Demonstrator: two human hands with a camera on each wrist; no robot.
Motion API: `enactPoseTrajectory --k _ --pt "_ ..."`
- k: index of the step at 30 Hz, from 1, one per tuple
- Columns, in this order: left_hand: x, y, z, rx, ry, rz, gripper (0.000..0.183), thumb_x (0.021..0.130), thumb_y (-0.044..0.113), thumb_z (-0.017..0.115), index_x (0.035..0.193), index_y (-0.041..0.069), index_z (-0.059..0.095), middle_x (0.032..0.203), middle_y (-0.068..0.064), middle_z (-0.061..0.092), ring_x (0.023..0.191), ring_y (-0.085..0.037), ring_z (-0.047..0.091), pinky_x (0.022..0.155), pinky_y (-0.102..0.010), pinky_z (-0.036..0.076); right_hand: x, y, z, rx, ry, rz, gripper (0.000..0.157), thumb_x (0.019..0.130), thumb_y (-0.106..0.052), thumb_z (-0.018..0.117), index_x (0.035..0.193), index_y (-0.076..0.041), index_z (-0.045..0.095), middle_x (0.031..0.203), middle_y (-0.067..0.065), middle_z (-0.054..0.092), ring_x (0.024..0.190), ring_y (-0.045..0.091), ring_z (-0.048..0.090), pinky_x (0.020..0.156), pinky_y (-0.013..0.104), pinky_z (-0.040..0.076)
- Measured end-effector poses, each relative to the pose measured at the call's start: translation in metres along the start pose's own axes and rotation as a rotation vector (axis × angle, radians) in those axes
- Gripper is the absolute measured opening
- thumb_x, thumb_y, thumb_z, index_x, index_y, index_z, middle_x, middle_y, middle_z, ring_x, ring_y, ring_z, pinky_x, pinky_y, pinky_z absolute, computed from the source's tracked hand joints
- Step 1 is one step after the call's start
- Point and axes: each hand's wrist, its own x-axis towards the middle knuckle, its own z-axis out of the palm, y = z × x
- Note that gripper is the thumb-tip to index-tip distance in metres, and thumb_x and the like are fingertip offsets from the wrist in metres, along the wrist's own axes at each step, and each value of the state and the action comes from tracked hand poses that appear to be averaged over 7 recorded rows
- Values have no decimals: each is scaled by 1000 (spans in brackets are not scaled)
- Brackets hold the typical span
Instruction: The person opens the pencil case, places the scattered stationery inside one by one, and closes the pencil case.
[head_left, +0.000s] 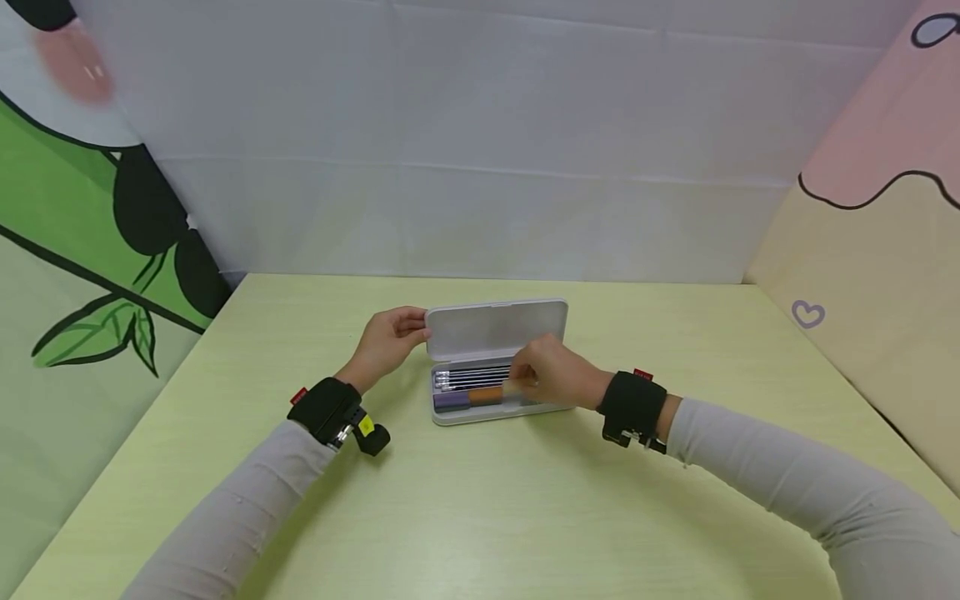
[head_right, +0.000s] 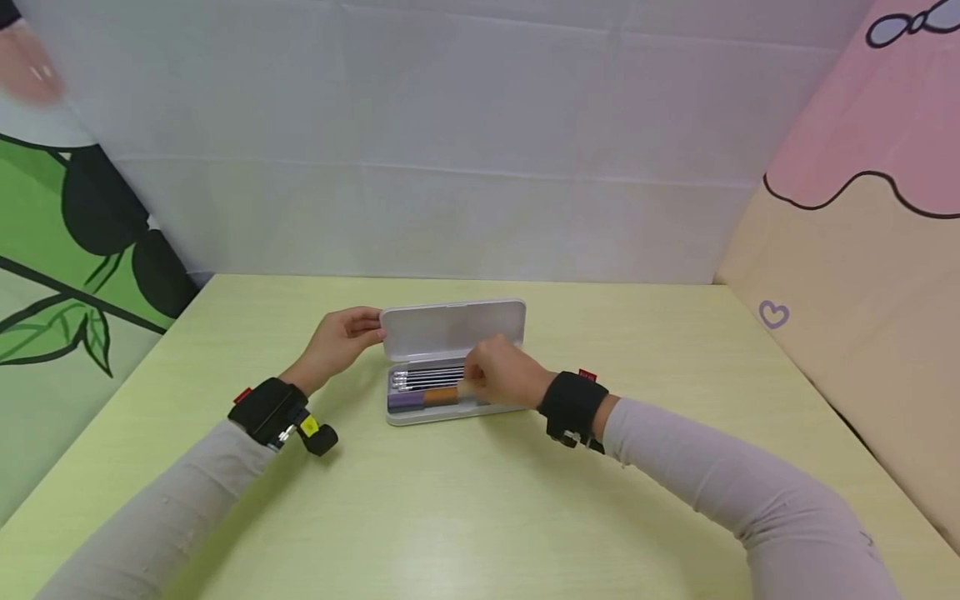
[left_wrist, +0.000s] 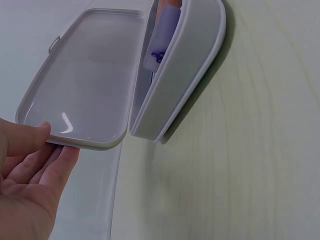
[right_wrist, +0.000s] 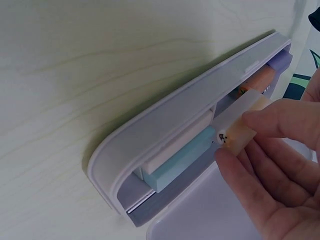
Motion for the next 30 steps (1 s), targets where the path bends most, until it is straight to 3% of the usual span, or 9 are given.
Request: enactPoseTrajectory --k 14,22,30 --pt "1 0 3 -9 -5 -5 33 93 5 60 125 -5 58 122 -26 64 112 -36 64 97 -42 55 -1 1 0 -2 -22 18 6 80 -2 73 76 -5 73 70 3 70 63 8 59 61 17 50" --pt "0 2 2 -9 -4 0 33 93 5 60 124 -6 58 122 -26 64 112 -37 64 97 -42 55 2 0 3 -60 -17 -6 11 76 4 71 71 -5 72 65 1 65 58 5 44 54 14 37" --pt "0 0 0 -8 5 9 33 93 4 60 124 -6 58 121 -27 64 112 -38 64 96 -43 56 0 -2 8 -100 20 -14 5 81 -5 75 76 -6 76 72 4 74 65 10 65 61 19 54"
